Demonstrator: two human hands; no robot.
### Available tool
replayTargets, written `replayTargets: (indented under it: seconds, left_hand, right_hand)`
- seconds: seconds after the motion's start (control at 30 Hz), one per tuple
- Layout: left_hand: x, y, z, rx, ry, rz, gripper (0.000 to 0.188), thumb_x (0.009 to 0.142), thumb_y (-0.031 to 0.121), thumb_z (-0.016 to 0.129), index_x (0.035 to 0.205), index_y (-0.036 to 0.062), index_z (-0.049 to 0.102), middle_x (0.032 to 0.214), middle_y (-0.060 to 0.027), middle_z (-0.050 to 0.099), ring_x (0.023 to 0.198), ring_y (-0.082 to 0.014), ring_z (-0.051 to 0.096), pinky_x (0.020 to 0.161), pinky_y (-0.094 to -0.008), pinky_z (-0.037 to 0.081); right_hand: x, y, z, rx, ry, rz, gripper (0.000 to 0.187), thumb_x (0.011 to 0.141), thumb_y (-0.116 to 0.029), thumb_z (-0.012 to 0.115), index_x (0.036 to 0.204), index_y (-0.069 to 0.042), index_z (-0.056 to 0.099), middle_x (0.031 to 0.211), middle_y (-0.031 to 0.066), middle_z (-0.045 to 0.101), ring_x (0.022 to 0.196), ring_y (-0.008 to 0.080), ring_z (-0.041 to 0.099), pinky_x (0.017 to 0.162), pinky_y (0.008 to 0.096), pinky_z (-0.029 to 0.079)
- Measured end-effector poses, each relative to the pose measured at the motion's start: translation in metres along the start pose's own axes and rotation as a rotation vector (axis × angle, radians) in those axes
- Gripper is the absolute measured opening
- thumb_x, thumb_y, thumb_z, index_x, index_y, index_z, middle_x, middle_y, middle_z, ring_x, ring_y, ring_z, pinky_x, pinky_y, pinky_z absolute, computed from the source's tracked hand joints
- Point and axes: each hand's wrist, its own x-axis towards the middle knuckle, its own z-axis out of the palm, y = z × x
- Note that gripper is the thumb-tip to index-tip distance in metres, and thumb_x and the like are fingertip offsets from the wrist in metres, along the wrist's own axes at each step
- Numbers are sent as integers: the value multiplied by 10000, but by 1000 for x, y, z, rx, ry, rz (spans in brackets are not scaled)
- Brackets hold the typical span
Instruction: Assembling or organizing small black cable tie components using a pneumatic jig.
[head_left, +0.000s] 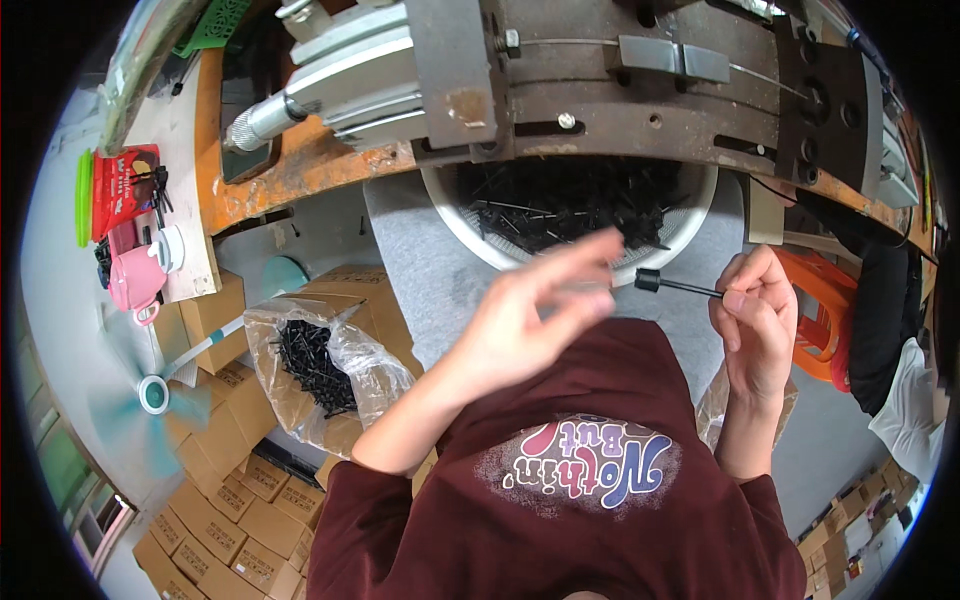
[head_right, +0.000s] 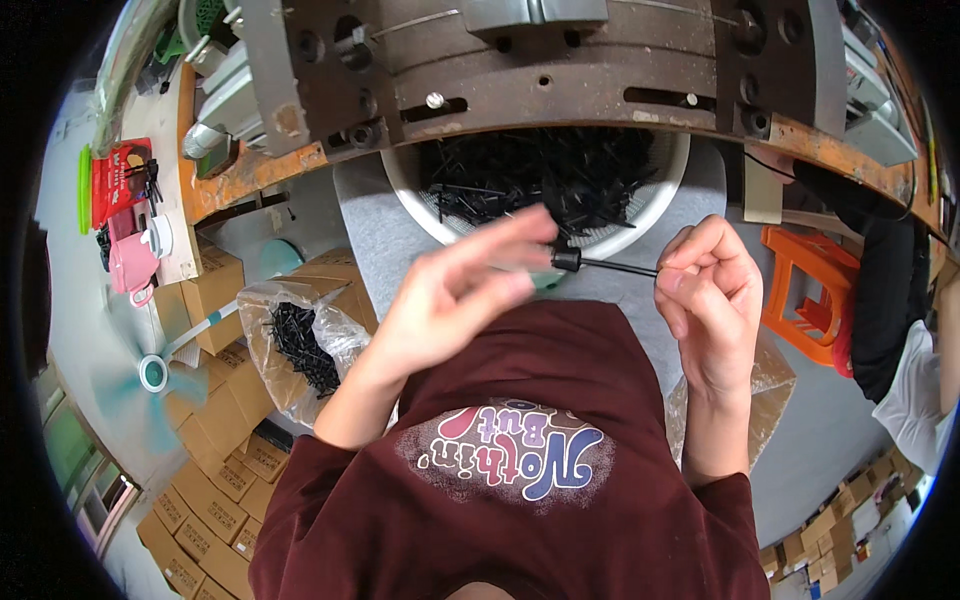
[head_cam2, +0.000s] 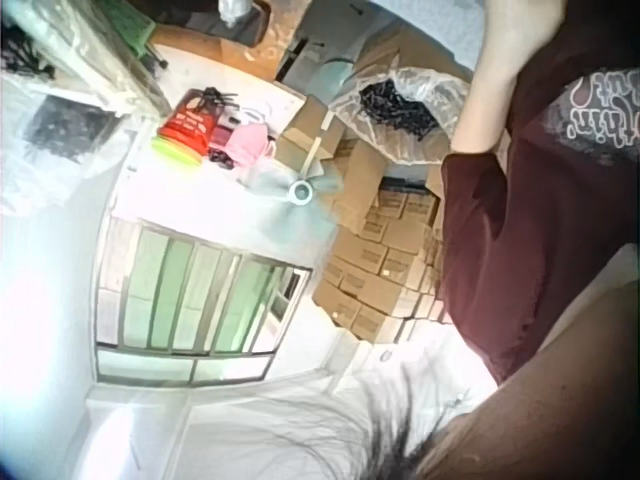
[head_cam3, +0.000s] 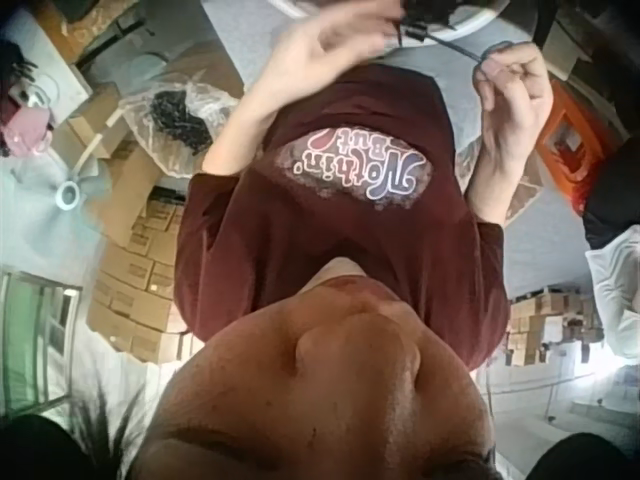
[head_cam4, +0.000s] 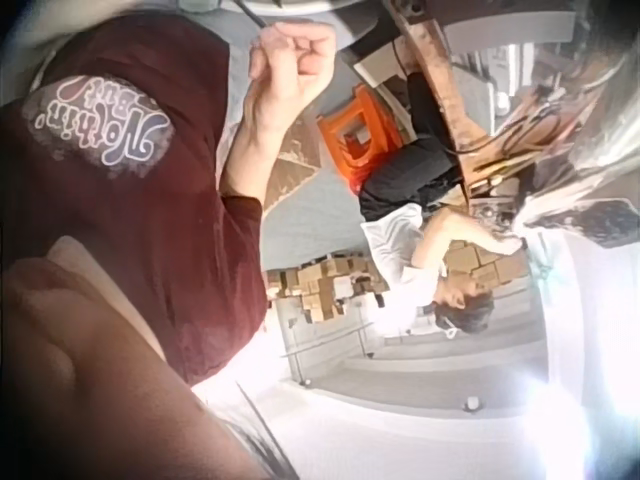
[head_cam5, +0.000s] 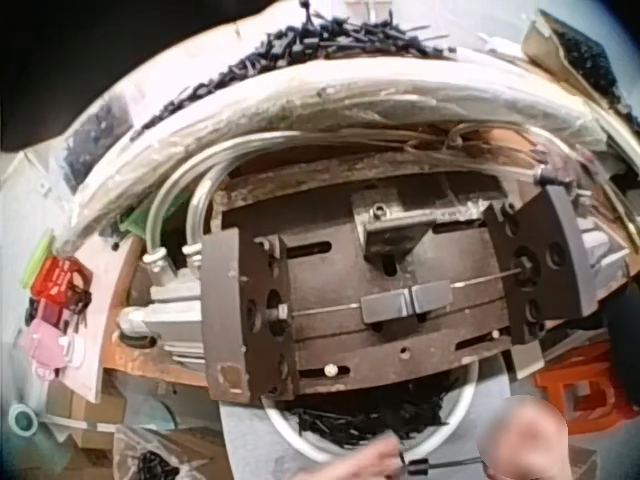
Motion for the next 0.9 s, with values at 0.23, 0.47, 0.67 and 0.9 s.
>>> replayTargets:
  seconds: [0.23, 0.47, 0.67, 0.9]
  left_hand:
    - [-10, 71, 6, 321, 41, 562, 360, 728, 7, 794, 1081, -1, 723, 1011, -135, 706, 845, -204, 708, 699, -299, 578]
    - [24, 94, 9, 956, 528, 906, 352, 622, 67, 812, 963, 26, 733, 1195, -150, 651, 917, -246, 625, 727, -323, 533]
    - [41, 93, 18, 1200, 607, 819, 281, 682, 101, 767, 956, 59, 718, 1193, -89, 682, 731, -169, 648, 649, -272, 487]
    - [41, 102, 16, 1221, 580, 776, 280, 680, 104, 784, 952, 70, 726, 1211, -83, 676, 586, -126, 599, 560, -245, 454]
  right_hand:
    - [8, -29, 31, 136, -141, 11, 176, 837, -1, 595, 1003, 28, 544, 790, 99, 587, 470, 65, 403, 426, 187, 318]
    - [-4, -36, 43, -217, -87, -356, 300, 892, -15, 611, 1171, 70, 538, 911, 142, 656, 643, 106, 588, 569, 206, 481]
    - [-12, -29, 38, -228, -57, -307, 129, 894, 31, 598, 1018, 66, 600, 873, 137, 652, 675, 123, 620, 605, 218, 500]
    - [-11, -37, 40, -264, -57, -332, 101, 880, 40, 611, 977, 67, 614, 864, 123, 636, 737, 142, 645, 591, 218, 510]
